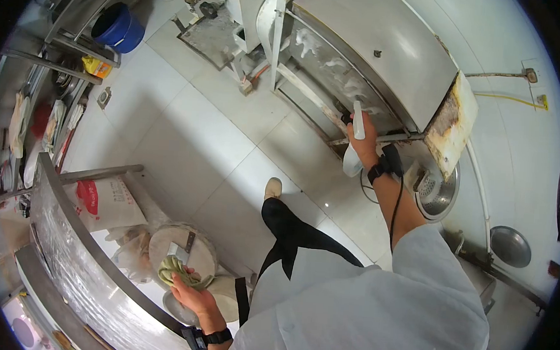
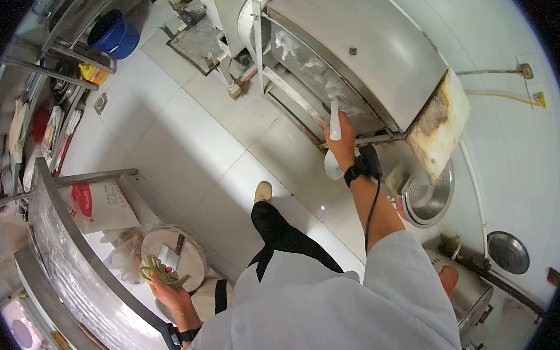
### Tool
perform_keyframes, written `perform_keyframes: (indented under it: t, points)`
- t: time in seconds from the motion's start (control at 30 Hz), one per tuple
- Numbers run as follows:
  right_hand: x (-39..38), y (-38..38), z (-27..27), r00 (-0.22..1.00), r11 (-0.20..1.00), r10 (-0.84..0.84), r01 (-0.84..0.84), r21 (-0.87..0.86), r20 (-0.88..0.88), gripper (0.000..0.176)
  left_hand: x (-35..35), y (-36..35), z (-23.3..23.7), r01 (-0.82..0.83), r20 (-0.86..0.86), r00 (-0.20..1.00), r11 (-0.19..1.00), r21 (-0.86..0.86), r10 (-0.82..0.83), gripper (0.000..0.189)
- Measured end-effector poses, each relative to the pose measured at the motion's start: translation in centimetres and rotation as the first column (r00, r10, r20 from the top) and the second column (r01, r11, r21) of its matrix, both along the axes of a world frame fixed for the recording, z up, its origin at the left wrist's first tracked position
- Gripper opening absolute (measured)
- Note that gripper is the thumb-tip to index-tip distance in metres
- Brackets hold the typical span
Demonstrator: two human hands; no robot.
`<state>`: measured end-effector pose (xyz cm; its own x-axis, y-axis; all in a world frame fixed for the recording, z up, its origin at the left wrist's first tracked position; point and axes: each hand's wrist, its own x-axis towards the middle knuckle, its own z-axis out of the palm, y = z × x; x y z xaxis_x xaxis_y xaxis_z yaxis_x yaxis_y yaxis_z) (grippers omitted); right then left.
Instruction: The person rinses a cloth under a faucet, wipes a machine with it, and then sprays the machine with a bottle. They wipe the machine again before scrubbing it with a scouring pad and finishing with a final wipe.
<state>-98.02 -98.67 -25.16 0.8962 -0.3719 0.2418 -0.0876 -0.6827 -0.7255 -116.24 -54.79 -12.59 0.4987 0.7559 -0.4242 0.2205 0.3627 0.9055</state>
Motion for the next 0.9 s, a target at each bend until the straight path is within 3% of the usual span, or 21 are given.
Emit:
perform_keyframes:
  t: [0.1, 0.2, 0.27, 0.43, 0.5, 0.63, 0.7, 0.77, 0.83, 0.9]
  points:
    - [-0.2, 0.0, 0.0, 0.992, 0.997, -0.051, 0.057, 0.052, -0.111, 0.023, -0.1, 0.4, 0.1, 0.02, 0.008, 1.0, 1.0, 0.017, -0.02, 0.022]
    - [0.0, 0.6, 0.8, 0.985, 0.996, -0.021, 0.006, -0.088, -0.173, 0.022, -0.3, 0.7, 0.1, 0.011, 0.008, 1.0, 1.0, 0.026, -0.011, 0.023]
    - [0.7, 0.9, 0.5, 0.983, 0.986, 0.163, -0.16, 0.033, -0.08, 0.023, -0.5, 0.6, 0.0, -0.003, 0.004, 1.0, 1.0, 0.025, 0.003, 0.024]
    - [4.8, 3.1, 0.1, 0.986, 0.986, 0.163, -0.164, 0.033, 0.047, 0.028, -0.6, 0.6, -0.3, 0.017, -0.001, 1.0, 0.999, 0.033, -0.017, 0.026]
    - [6.0, 3.3, -0.3, 0.977, 1.0, 0.0, -0.006, -0.028, -0.212, 0.023, -0.5, 0.8, 0.0, 0.032, 0.011, 0.999, 0.998, 0.045, -0.033, 0.027]
    - [4.7, 2.9, 0.1, 0.991, 0.998, -0.025, 0.018, -0.055, -0.132, 0.021, -0.5, 1.0, 0.8, 0.006, 0.014, 1.0, 0.997, 0.074, -0.007, 0.023]
    - [2.5, 1.8, 0.0, 0.999, 0.998, 0.031, -0.028, 0.062, -0.042, 0.022, -0.9, 1.3, 0.5, 0.003, 0.021, 1.0, 0.998, 0.064, -0.004, 0.022]
    - [-0.3, 1.2, -0.5, 0.998, 0.998, -0.035, 0.038, 0.055, -0.048, 0.024, -1.0, 1.1, 0.2, 0.016, 0.017, 1.0, 0.999, 0.045, -0.017, 0.022]
    - [-2.6, 0.6, -1.8, 0.985, 0.988, -0.153, 0.15, 0.046, 0.077, 0.026, -0.7, 0.7, 0.0, 0.02, 0.027, 0.999, 0.999, 0.029, -0.021, 0.022]
    - [-4.3, -0.4, -2.9, 0.969, 0.968, -0.248, 0.248, -0.029, 0.009, 0.026, -0.3, 0.4, -0.2, 0.067, 0.038, 0.997, 0.998, 0.014, -0.067, 0.023]
